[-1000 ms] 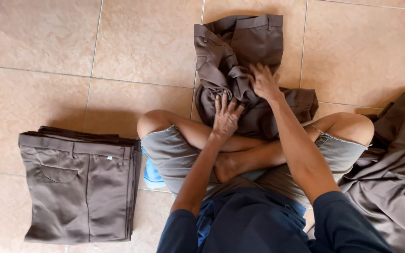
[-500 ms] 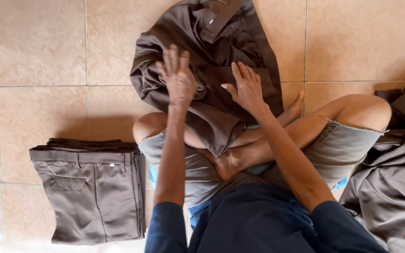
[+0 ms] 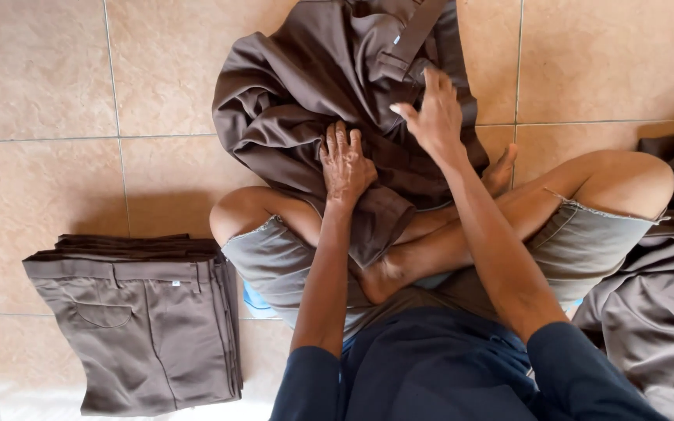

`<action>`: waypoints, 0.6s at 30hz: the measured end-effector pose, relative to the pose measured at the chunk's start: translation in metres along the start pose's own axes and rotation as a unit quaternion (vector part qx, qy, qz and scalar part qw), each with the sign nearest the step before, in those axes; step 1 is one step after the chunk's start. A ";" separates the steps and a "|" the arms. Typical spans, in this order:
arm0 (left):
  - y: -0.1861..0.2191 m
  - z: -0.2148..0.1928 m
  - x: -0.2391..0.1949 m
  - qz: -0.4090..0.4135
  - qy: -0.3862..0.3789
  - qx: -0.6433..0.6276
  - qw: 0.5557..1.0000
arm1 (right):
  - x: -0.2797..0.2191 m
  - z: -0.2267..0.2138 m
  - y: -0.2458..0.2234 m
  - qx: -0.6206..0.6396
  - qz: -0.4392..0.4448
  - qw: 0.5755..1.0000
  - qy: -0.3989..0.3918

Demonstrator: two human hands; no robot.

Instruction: The person sits cross-legged on a tiled floor and folds a brown pair of trousers by hand. They smooth the fabric, fold the legs together, fold the garment in half, and then fold it again into a compact rectangle before placing it aside.

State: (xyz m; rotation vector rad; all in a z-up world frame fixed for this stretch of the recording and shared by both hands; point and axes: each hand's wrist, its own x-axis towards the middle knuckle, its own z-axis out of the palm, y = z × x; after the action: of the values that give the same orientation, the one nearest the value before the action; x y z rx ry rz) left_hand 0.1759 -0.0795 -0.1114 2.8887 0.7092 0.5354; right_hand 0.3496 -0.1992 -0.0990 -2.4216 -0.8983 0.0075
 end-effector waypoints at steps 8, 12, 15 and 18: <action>0.003 0.007 0.005 -0.011 0.055 -0.013 0.998 | 0.052 -0.010 -0.030 0.012 -0.105 0.992 0.074; 0.004 0.005 0.013 -0.026 0.030 0.000 0.999 | 0.012 -0.035 -0.030 0.317 0.144 0.937 0.021; -0.010 0.046 0.006 -0.013 -0.012 -0.009 1.000 | -0.024 0.012 0.042 0.390 0.185 0.901 -0.045; -0.007 0.021 -0.011 0.020 -0.025 -0.037 0.999 | -0.047 -0.002 0.058 0.456 0.151 0.875 -0.049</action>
State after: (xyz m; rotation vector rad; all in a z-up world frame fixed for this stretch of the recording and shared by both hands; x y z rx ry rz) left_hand 0.1715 -0.0792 -0.1361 2.8423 0.6138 0.4812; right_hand 0.3480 -0.2646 -0.1348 -1.6304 -0.3848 0.5500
